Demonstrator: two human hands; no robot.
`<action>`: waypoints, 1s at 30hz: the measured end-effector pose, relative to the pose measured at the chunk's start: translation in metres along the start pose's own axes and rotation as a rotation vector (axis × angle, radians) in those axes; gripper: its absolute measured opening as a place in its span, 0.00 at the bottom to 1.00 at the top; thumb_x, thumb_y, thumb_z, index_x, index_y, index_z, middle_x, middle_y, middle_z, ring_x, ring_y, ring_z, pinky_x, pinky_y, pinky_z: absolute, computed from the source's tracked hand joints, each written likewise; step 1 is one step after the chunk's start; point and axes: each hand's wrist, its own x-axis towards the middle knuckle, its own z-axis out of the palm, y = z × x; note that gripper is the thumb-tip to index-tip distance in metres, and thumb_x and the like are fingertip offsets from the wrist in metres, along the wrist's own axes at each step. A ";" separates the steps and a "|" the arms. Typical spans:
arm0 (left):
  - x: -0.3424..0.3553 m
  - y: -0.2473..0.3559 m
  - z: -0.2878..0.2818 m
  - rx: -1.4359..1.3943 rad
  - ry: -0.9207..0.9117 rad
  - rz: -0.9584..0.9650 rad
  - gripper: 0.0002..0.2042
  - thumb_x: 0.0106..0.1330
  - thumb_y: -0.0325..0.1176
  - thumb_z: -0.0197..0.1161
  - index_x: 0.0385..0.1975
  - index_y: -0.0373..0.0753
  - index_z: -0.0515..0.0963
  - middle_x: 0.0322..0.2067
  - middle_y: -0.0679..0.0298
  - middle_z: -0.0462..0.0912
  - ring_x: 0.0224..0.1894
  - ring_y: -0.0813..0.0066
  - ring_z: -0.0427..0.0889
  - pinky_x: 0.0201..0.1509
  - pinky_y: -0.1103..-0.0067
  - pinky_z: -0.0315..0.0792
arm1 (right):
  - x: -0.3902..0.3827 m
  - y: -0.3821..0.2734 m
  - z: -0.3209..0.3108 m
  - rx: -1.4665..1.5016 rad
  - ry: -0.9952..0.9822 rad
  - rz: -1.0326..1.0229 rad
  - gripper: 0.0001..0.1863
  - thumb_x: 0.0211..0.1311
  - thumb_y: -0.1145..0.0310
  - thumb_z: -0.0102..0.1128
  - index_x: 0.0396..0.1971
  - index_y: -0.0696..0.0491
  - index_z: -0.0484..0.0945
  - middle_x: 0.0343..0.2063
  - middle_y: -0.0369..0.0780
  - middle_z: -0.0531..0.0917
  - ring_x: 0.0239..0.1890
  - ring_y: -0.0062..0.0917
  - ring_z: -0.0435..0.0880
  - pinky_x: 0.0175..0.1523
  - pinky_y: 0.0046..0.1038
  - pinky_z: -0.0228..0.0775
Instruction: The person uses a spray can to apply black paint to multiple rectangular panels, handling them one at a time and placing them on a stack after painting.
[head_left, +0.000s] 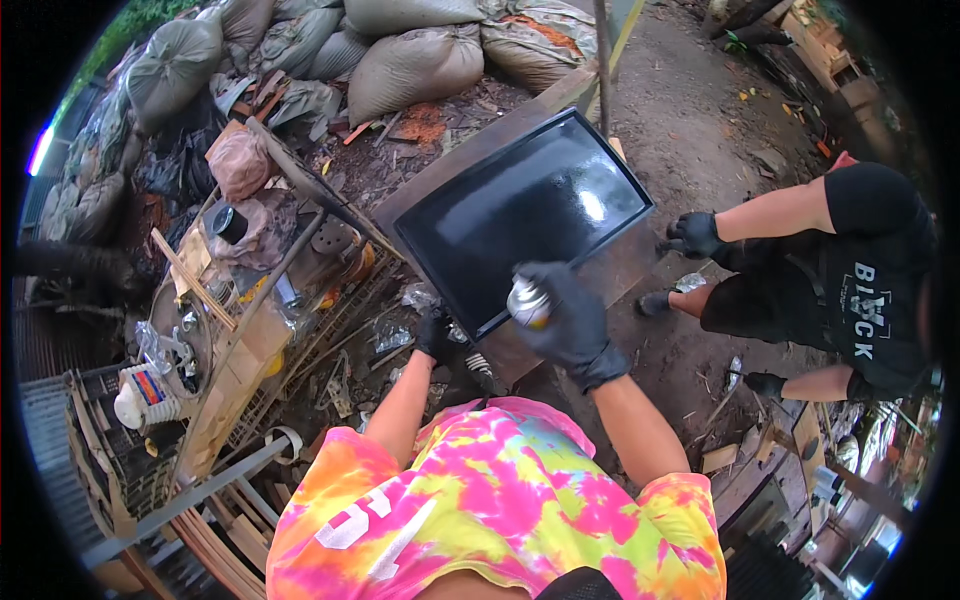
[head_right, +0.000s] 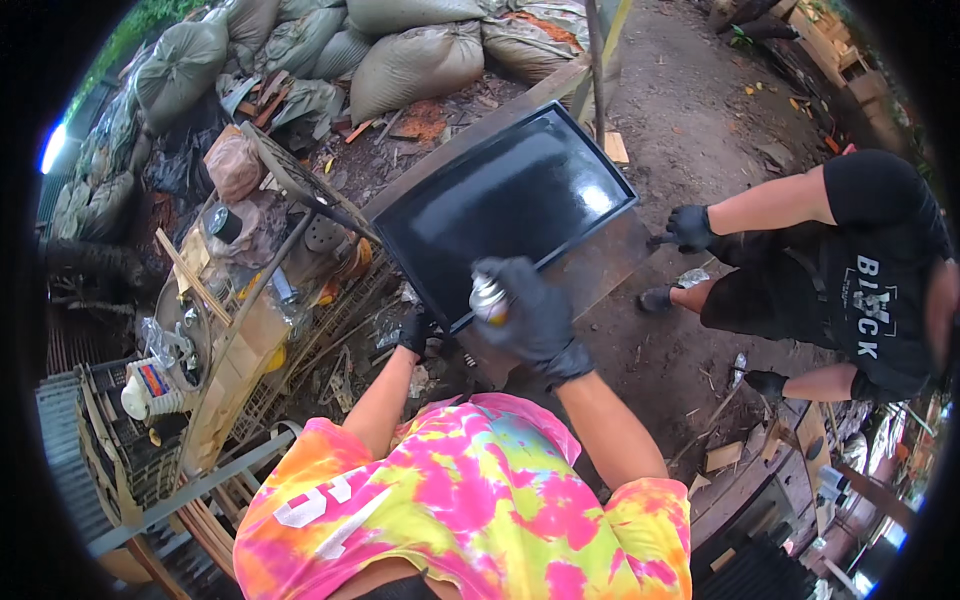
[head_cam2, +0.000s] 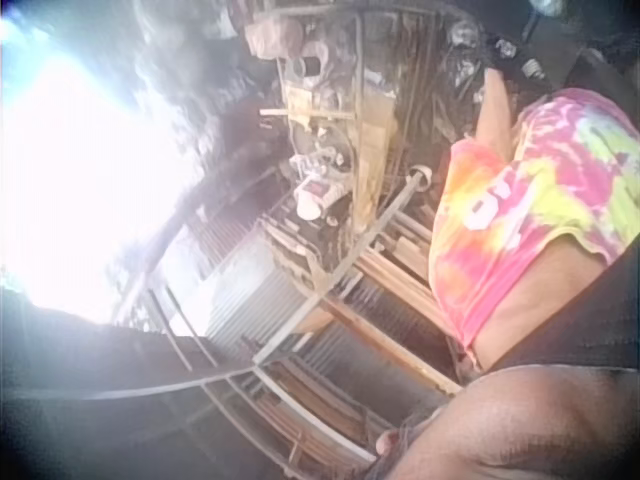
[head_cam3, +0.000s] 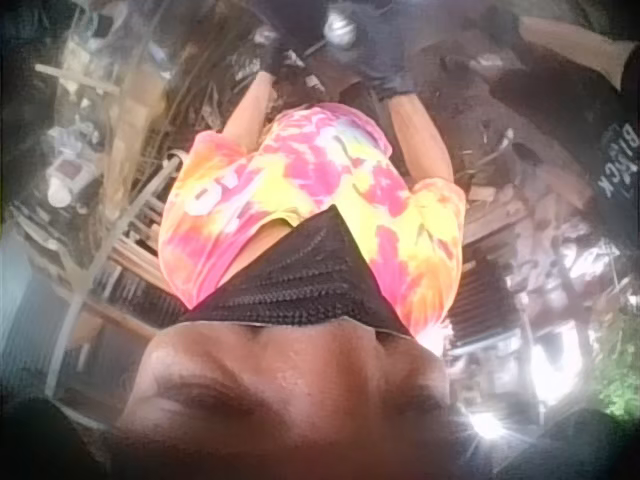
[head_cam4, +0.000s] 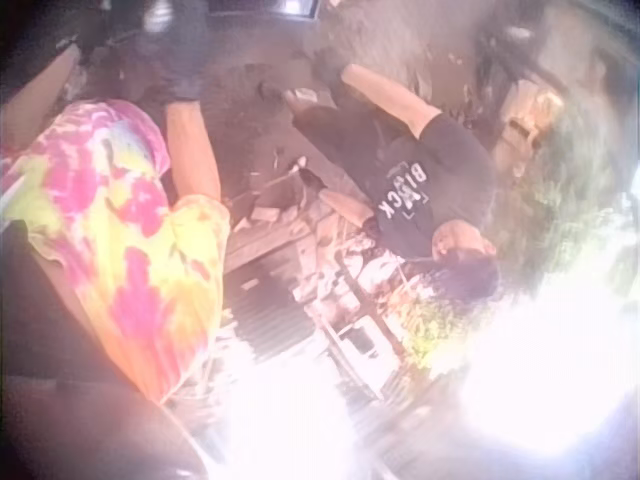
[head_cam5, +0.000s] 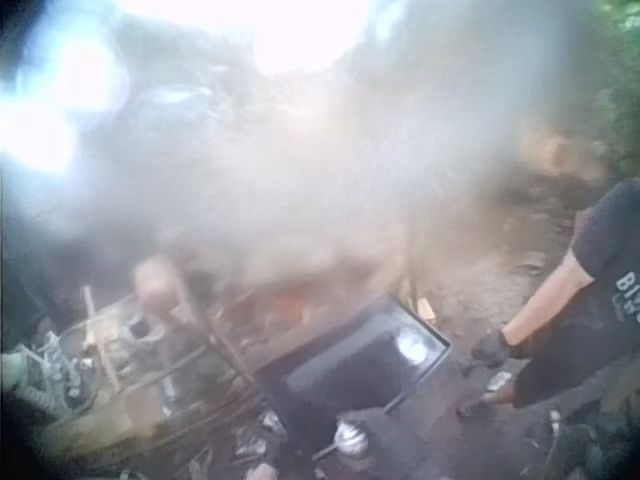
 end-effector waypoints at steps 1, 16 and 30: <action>0.014 0.005 0.000 0.117 -0.022 0.089 0.18 0.74 0.40 0.60 0.59 0.42 0.79 0.46 0.67 0.86 0.46 0.73 0.81 0.50 0.74 0.77 | -0.013 -0.012 0.000 -0.026 -0.122 0.081 0.31 0.50 0.70 0.76 0.56 0.45 0.76 0.49 0.41 0.83 0.51 0.37 0.87 0.54 0.36 0.80; 0.087 0.004 -0.039 0.300 -0.013 0.181 0.12 0.72 0.32 0.61 0.53 0.46 0.79 0.33 0.68 0.83 0.28 0.78 0.78 0.29 0.79 0.70 | 0.046 0.099 -0.100 -0.518 0.420 0.396 0.33 0.50 0.56 0.75 0.58 0.48 0.75 0.48 0.46 0.85 0.49 0.44 0.86 0.52 0.42 0.79; 0.014 -0.060 0.011 0.364 -0.116 0.149 0.20 0.61 0.40 0.68 0.54 0.45 0.80 0.43 0.61 0.86 0.45 0.61 0.84 0.50 0.67 0.79 | -0.102 0.064 -0.073 0.280 0.547 0.657 0.39 0.47 0.79 0.79 0.63 0.55 0.72 0.54 0.42 0.79 0.54 0.29 0.80 0.62 0.32 0.74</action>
